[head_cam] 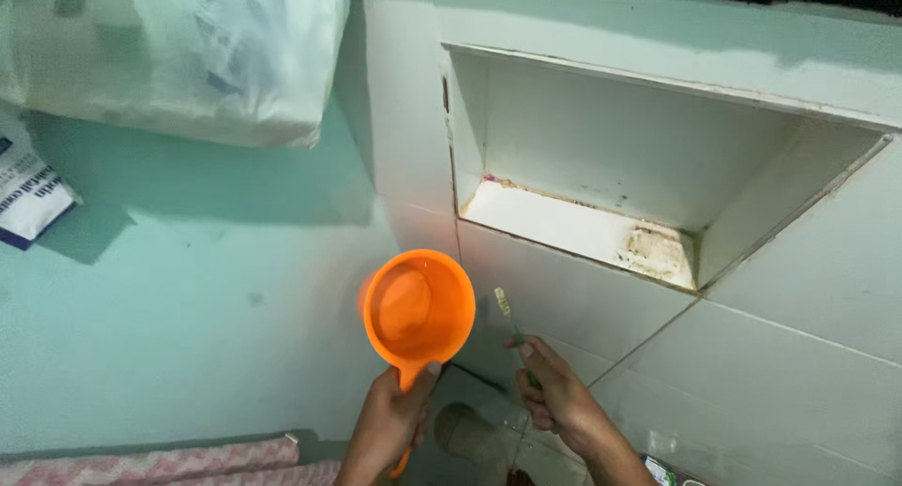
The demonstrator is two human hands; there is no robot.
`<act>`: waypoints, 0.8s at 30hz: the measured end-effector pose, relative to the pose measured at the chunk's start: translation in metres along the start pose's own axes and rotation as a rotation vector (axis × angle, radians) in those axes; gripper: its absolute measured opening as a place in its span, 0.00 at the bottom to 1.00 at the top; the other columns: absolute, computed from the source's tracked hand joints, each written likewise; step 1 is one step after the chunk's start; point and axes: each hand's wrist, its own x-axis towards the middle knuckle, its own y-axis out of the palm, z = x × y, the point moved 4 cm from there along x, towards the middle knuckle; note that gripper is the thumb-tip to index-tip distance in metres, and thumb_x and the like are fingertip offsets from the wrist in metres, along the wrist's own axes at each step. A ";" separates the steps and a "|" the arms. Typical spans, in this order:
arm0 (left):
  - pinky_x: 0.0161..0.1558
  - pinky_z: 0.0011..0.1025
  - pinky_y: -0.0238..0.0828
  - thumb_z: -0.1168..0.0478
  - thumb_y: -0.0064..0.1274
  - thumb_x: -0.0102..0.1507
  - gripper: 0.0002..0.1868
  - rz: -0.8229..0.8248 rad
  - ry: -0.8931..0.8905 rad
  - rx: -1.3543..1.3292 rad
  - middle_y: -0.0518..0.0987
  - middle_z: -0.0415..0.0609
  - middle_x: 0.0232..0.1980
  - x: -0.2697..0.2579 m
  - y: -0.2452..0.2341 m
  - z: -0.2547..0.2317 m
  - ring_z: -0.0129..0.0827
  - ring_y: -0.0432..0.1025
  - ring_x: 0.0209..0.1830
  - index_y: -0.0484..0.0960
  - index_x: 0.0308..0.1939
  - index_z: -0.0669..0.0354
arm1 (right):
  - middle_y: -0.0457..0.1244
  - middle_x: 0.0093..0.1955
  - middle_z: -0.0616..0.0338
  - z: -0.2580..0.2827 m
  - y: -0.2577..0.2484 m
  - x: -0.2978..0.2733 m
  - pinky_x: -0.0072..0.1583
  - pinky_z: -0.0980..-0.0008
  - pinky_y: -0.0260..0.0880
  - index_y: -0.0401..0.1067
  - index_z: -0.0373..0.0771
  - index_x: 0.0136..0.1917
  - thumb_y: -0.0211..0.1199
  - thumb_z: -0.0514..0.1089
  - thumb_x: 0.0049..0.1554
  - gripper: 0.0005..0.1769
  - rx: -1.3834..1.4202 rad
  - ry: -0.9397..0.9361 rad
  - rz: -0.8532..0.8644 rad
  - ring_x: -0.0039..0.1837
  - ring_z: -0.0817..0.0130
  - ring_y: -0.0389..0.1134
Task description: The person scrubs a recessed wall niche with a toothbrush, repeatedly scoops water from a bucket with an orange cup, and pours it into the niche to rinse. They continue scrubbing the bottom and sides of the niche throughout the clip.
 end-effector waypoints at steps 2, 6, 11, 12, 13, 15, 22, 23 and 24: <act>0.17 0.30 0.54 0.48 0.53 0.66 0.17 -0.018 -0.043 -0.043 0.66 0.40 0.18 0.001 0.002 -0.001 0.26 0.59 0.13 0.75 0.39 0.60 | 0.50 0.30 0.62 -0.008 -0.002 0.012 0.34 0.68 0.52 0.67 0.39 0.66 0.46 0.54 0.69 0.22 -0.027 -0.063 0.046 0.31 0.72 0.50; 0.19 0.29 0.59 0.50 0.53 0.66 0.16 -0.073 0.157 0.105 0.69 0.42 0.19 0.009 0.013 -0.011 0.23 0.63 0.15 0.80 0.41 0.61 | 0.58 0.33 0.60 -0.012 -0.007 0.031 0.37 0.67 0.60 0.68 0.36 0.67 0.47 0.45 0.66 0.21 -0.007 -0.104 0.091 0.34 0.71 0.57; 0.37 0.33 0.73 0.50 0.53 0.65 0.19 -0.142 0.361 0.335 0.82 0.47 0.28 0.018 0.030 -0.024 0.28 0.77 0.30 0.81 0.49 0.63 | 0.52 0.34 0.63 -0.007 -0.020 0.057 0.38 0.68 0.59 0.69 0.46 0.69 0.46 0.51 0.67 0.21 -0.235 -0.046 -0.037 0.35 0.73 0.52; 0.39 0.34 0.74 0.50 0.52 0.65 0.20 -0.132 0.326 0.323 0.83 0.49 0.30 0.017 0.034 -0.025 0.31 0.77 0.32 0.81 0.50 0.63 | 0.56 0.36 0.66 -0.004 -0.019 0.062 0.41 0.71 0.64 0.71 0.41 0.68 0.48 0.49 0.67 0.21 -0.224 -0.109 -0.002 0.37 0.76 0.57; 0.41 0.34 0.74 0.50 0.52 0.65 0.20 -0.121 0.291 0.312 0.84 0.50 0.32 0.016 0.037 -0.025 0.33 0.78 0.34 0.81 0.50 0.64 | 0.60 0.38 0.68 -0.001 -0.019 0.067 0.43 0.74 0.69 0.72 0.37 0.67 0.49 0.47 0.67 0.21 -0.214 -0.171 0.034 0.39 0.80 0.62; 0.43 0.35 0.74 0.50 0.52 0.66 0.21 -0.105 0.188 0.362 0.84 0.52 0.34 0.016 0.044 -0.027 0.36 0.79 0.36 0.81 0.51 0.64 | 0.62 0.40 0.66 0.004 -0.018 0.074 0.41 0.73 0.66 0.68 0.27 0.61 0.51 0.45 0.66 0.19 -0.187 -0.257 0.097 0.39 0.78 0.62; 0.38 0.37 0.73 0.48 0.50 0.67 0.22 -0.087 0.016 0.481 0.84 0.54 0.32 0.009 0.059 -0.035 0.37 0.80 0.30 0.78 0.55 0.61 | 0.53 0.35 0.70 0.010 -0.022 0.065 0.34 0.75 0.47 0.64 0.46 0.64 0.47 0.54 0.60 0.22 -0.159 0.011 0.004 0.33 0.77 0.47; 0.37 0.36 0.73 0.47 0.49 0.68 0.22 -0.085 -0.012 0.505 0.84 0.54 0.32 0.009 0.060 -0.035 0.36 0.80 0.30 0.77 0.56 0.60 | 0.54 0.35 0.70 0.011 -0.021 0.063 0.34 0.75 0.48 0.64 0.50 0.65 0.46 0.55 0.60 0.21 -0.131 0.031 -0.005 0.33 0.77 0.47; 0.36 0.37 0.73 0.47 0.49 0.68 0.22 -0.078 -0.029 0.509 0.84 0.54 0.31 0.010 0.062 -0.035 0.37 0.79 0.28 0.77 0.56 0.61 | 0.55 0.35 0.70 0.011 -0.020 0.062 0.34 0.75 0.48 0.63 0.54 0.65 0.45 0.57 0.60 0.21 -0.104 0.050 -0.014 0.33 0.78 0.48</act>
